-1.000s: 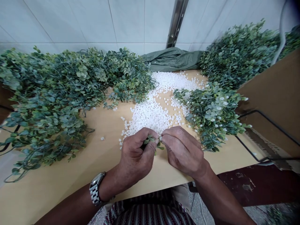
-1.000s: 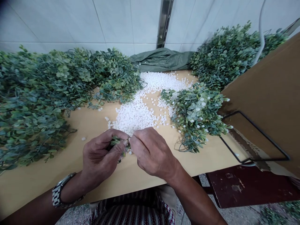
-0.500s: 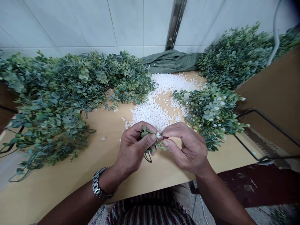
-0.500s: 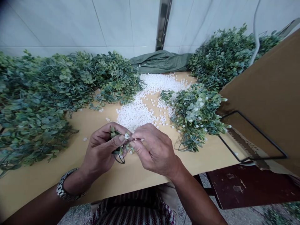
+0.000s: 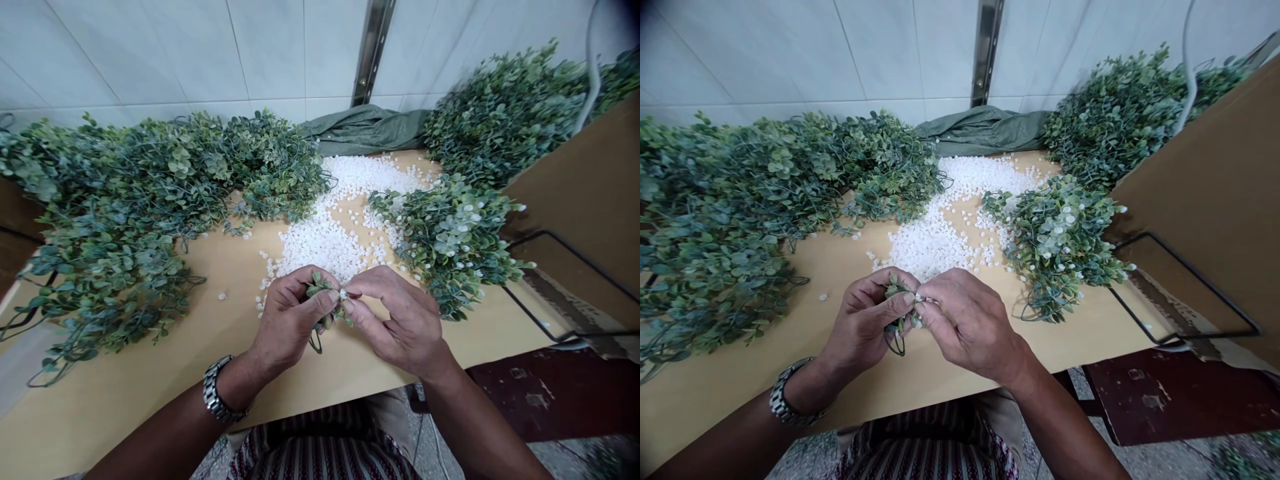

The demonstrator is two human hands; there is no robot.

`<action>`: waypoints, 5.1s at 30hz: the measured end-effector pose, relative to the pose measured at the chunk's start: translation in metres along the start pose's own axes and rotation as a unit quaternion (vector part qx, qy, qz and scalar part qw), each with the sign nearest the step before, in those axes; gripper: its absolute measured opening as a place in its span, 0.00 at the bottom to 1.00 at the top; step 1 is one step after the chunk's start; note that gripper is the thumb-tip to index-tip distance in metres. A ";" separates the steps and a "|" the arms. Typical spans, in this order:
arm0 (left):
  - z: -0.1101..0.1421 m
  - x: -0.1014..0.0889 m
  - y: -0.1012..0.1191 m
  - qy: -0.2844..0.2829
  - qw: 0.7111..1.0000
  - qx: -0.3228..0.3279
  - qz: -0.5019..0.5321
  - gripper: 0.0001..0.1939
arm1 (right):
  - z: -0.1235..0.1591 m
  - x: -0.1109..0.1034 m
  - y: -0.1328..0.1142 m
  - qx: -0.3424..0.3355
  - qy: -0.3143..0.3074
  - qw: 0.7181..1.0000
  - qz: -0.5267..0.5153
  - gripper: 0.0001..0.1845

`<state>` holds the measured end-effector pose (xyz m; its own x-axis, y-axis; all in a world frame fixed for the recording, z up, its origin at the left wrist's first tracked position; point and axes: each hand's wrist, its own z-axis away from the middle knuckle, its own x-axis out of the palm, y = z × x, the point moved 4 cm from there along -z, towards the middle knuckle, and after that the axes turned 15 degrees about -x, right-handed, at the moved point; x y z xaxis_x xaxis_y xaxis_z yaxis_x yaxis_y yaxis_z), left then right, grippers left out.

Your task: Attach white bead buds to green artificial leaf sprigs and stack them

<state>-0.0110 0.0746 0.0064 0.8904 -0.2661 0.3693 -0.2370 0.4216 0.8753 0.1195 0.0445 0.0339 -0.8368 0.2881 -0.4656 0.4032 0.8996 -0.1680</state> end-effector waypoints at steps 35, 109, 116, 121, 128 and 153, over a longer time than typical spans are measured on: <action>-0.001 0.007 -0.006 -0.027 0.993 -0.106 0.035 0.05 | 0.008 0.001 0.002 -0.094 -0.113 0.988 0.047 0.09; 0.017 -0.017 -0.025 0.076 0.996 -0.050 -0.007 0.07 | 0.039 0.035 -0.007 0.313 0.078 0.929 -0.183 0.02; 0.012 -0.016 -0.027 0.017 0.993 -0.098 0.063 0.09 | 0.032 0.033 -0.011 0.181 0.028 0.981 -0.061 0.07; 0.011 -0.017 -0.028 -0.002 0.990 -0.116 0.074 0.08 | 0.030 0.030 -0.008 0.159 -0.014 0.986 -0.044 0.10; 0.013 -0.019 -0.024 0.009 0.992 -0.105 0.063 0.03 | 0.038 0.028 -0.004 0.216 -0.011 0.973 -0.075 0.07; 0.014 -0.019 -0.023 0.055 0.993 -0.084 0.058 0.02 | 0.057 0.044 0.006 0.471 0.140 0.776 -0.396 0.04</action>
<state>-0.0284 0.0578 -0.0165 0.9002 -0.1150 0.4201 -0.2802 0.5856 0.7607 0.1060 0.0440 -0.0370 -0.9549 -0.0530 0.2922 -0.2964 0.2306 -0.9268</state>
